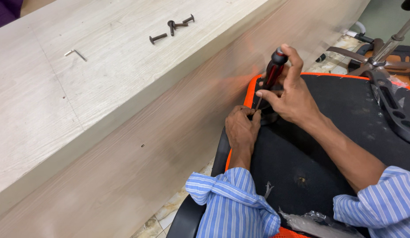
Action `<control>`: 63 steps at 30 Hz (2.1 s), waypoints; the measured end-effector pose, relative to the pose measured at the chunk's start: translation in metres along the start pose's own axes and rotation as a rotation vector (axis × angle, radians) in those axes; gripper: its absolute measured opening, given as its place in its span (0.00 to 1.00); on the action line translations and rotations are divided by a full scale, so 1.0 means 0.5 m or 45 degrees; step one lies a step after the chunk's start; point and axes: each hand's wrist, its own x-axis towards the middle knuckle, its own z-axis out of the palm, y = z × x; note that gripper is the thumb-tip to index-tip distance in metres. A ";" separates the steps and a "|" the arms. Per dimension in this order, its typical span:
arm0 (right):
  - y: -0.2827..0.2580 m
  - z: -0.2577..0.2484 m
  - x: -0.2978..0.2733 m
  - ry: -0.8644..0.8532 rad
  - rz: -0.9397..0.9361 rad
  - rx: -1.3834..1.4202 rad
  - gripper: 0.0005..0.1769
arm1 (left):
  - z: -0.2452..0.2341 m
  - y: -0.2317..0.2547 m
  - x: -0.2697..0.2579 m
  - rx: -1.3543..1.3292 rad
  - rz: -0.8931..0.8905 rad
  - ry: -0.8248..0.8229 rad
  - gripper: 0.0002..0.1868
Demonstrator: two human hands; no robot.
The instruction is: The person uses a screwdriver to tighten screws on a black and orange chair base, securing plastic brackets to the seat. They work on multiple screw locations around the base while sitting on the floor.
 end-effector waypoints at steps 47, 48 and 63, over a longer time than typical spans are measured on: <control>0.032 -0.021 0.000 0.116 0.238 -0.018 0.59 | -0.019 -0.008 0.006 -0.109 0.035 -0.085 0.11; 0.034 -0.023 0.000 0.132 0.193 -0.082 0.61 | -0.019 -0.011 0.006 -0.116 0.069 -0.091 0.11; 0.039 -0.021 -0.006 0.163 0.220 0.065 0.60 | -0.033 -0.030 0.030 -0.199 -0.087 -0.394 0.08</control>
